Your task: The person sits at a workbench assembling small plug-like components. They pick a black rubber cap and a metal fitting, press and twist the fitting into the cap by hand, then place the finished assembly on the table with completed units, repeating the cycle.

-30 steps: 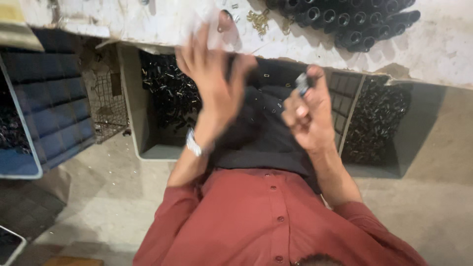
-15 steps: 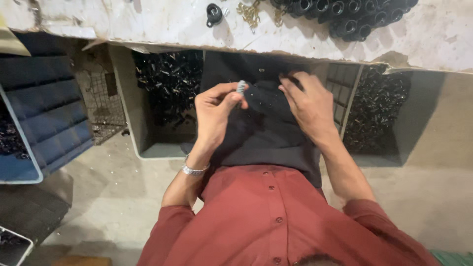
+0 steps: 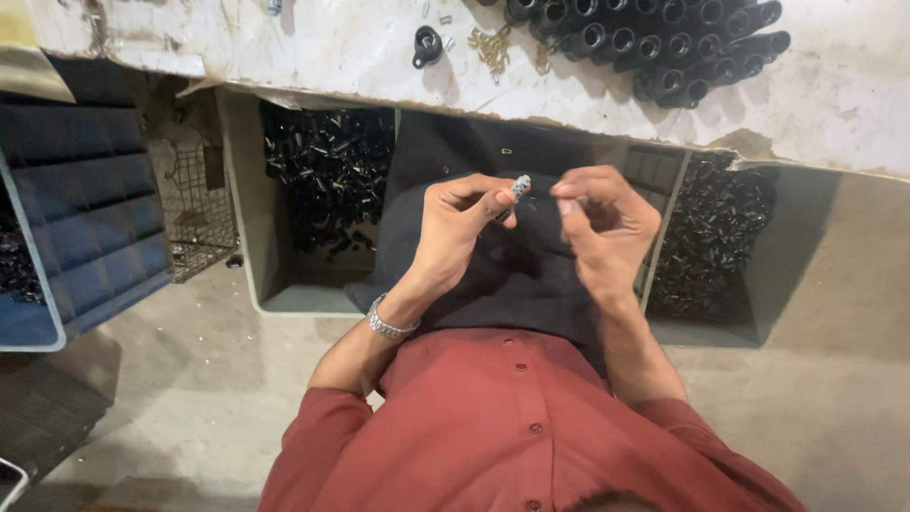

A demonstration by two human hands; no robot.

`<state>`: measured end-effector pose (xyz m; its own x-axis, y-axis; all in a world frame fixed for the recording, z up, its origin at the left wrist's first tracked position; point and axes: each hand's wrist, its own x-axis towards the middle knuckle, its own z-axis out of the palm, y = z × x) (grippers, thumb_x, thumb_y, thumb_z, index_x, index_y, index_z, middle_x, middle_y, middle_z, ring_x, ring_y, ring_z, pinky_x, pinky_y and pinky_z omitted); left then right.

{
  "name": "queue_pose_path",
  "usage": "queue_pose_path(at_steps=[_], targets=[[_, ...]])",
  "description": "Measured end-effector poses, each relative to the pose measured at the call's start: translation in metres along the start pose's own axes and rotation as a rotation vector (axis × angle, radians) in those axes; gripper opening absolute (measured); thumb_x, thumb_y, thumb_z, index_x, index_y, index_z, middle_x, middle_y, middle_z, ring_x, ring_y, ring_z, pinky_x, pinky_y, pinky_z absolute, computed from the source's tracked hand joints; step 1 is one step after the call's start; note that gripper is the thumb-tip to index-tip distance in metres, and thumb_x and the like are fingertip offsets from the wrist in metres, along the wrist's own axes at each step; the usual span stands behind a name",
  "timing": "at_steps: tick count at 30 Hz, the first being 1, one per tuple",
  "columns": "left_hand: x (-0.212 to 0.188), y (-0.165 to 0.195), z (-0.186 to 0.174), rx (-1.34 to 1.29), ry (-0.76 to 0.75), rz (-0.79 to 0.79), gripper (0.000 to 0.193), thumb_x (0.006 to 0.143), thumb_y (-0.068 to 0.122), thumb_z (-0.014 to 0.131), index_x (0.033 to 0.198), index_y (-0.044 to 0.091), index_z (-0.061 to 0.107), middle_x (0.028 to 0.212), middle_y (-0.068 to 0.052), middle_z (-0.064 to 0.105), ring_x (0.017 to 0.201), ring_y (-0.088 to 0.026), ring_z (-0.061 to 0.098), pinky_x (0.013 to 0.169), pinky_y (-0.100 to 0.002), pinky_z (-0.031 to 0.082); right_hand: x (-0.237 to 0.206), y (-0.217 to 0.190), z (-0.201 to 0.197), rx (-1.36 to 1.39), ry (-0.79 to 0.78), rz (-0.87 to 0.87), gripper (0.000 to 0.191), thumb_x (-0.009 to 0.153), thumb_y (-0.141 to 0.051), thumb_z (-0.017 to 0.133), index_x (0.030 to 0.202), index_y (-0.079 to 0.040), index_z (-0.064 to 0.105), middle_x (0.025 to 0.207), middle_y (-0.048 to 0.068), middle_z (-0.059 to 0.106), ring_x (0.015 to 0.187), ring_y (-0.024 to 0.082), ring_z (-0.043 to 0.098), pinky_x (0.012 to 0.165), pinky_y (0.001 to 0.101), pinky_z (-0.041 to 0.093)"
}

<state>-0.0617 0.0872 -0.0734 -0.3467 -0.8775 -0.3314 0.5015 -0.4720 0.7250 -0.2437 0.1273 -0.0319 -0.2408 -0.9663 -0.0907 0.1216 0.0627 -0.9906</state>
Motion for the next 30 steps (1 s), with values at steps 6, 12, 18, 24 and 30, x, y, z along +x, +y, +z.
queue_pose_path(at_steps=[6,12,18,24,30], targets=[[-0.006,0.006,0.007,-0.004,0.042,0.028,0.013,0.097,0.007,0.075,0.103,-0.004,0.076,0.102,-0.010,0.076,0.083,-0.011,0.069,0.076,-0.027,0.058,0.003,-0.006,0.023,-0.292,0.071,-0.181,0.027,0.094,0.011,0.076,0.117,0.002,0.065,0.102,0.006,0.074,0.079,0.002,0.060,0.068,0.0166,0.047],[-0.010,0.012,0.010,0.023,0.042,0.052,0.014,0.097,0.007,0.076,0.104,-0.005,0.076,0.102,-0.010,0.077,0.083,-0.011,0.069,0.077,-0.026,0.058,0.005,-0.010,0.031,-0.224,-0.019,-0.227,0.014,0.098,0.012,0.073,0.107,0.002,0.068,0.112,0.011,0.071,0.085,0.007,0.067,0.067,0.0164,0.050],[-0.014,0.016,0.015,0.057,0.044,0.081,0.014,0.096,0.007,0.077,0.105,-0.004,0.077,0.097,-0.009,0.076,0.081,-0.011,0.068,0.075,-0.025,0.056,0.001,-0.012,0.038,-0.231,-0.005,-0.223,0.014,0.096,0.010,0.072,0.105,0.001,0.066,0.110,0.011,0.072,0.088,0.009,0.071,0.069,0.0198,0.056],[-0.014,0.044,0.016,0.706,0.011,0.401,0.015,0.088,0.009,0.083,0.102,0.004,0.080,0.085,-0.003,0.073,0.081,-0.013,0.064,0.078,-0.028,0.050,0.011,-0.014,0.020,-0.421,-0.122,-0.139,0.017,0.093,0.011,0.077,0.107,0.003,0.071,0.110,0.012,0.074,0.084,0.008,0.062,0.070,0.0193,0.047],[-0.008,0.088,0.001,0.998,-0.249,0.442,0.011,0.082,0.014,0.086,0.091,0.010,0.081,0.086,-0.002,0.075,0.084,-0.020,0.065,0.083,-0.031,0.051,0.020,-0.007,0.002,0.083,-0.381,0.210,0.021,0.091,0.004,0.078,0.111,0.006,0.075,0.106,0.010,0.068,0.085,0.008,0.059,0.067,0.0175,0.042]])
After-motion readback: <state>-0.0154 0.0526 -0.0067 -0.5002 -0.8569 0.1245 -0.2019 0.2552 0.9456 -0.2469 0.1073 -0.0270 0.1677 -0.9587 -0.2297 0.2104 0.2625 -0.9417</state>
